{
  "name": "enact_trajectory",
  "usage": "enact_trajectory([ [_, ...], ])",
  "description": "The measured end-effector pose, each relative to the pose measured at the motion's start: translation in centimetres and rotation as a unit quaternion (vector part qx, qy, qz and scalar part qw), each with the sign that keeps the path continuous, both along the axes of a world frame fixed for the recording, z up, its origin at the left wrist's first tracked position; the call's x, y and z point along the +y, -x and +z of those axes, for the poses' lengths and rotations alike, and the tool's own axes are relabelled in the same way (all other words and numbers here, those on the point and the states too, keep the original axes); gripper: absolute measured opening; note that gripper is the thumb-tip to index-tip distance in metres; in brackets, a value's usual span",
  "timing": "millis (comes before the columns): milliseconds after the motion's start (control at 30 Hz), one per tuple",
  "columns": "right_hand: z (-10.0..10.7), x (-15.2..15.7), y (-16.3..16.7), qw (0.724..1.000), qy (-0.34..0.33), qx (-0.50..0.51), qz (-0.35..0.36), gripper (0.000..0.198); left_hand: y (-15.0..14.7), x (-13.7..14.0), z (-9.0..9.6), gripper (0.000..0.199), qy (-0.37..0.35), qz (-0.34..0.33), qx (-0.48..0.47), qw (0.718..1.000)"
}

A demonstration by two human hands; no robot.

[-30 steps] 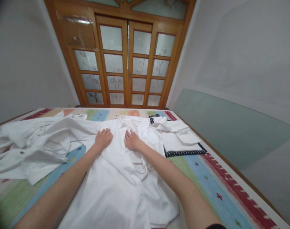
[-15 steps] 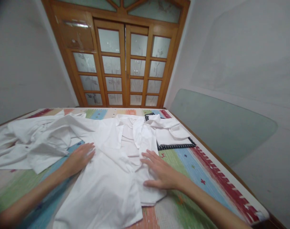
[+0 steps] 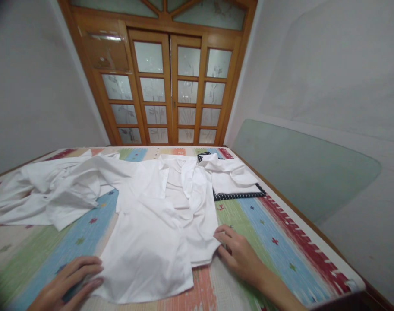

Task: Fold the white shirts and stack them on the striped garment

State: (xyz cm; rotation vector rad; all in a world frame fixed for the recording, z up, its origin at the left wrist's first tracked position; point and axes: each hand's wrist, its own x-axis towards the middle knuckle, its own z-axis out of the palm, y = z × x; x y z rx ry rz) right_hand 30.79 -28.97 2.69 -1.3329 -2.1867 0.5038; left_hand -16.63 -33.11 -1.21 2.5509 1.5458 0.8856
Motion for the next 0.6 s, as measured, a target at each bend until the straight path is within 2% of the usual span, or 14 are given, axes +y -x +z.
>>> enact_trajectory([
  [133,0.4,0.7,0.8,0.984,0.077,0.152,-0.054,0.030,-0.9,0.1,1.3,0.021,0.039,-0.004,-0.058,0.998],
  [200,0.6,1.2,0.7,0.972,0.068,0.211,-0.080,0.030,-0.8,-0.1,1.6,0.024,0.067,0.027,-0.089,0.993],
  [267,0.8,1.5,0.5,0.967,0.027,0.239,-0.087,0.028,-0.7,-0.7,1.5,0.024,0.077,0.044,-0.106,0.990],
  [333,0.9,1.5,0.2,0.970,-0.020,0.233,-0.067,0.027,-0.6,-1.4,1.2,0.024,0.071,0.022,-0.083,0.994],
  [367,0.9,1.4,0.0,0.974,-0.045,0.215,-0.052,0.028,-0.6,-1.7,1.1,0.032,0.066,0.001,-0.059,0.996],
  [467,0.6,0.8,-0.1,0.986,-0.116,0.122,-0.010,0.051,-0.9,-2.0,0.7,0.053,0.049,-0.049,0.002,0.998],
  [533,0.1,0.5,0.1,0.987,-0.146,0.067,0.003,0.066,-1.4,-1.8,0.8,0.050,0.017,-0.040,0.002,0.999],
  [600,-0.5,0.3,0.3,0.986,-0.164,0.037,0.005,0.074,-1.8,-1.4,1.2,0.043,-0.029,-0.014,-0.013,0.999],
])
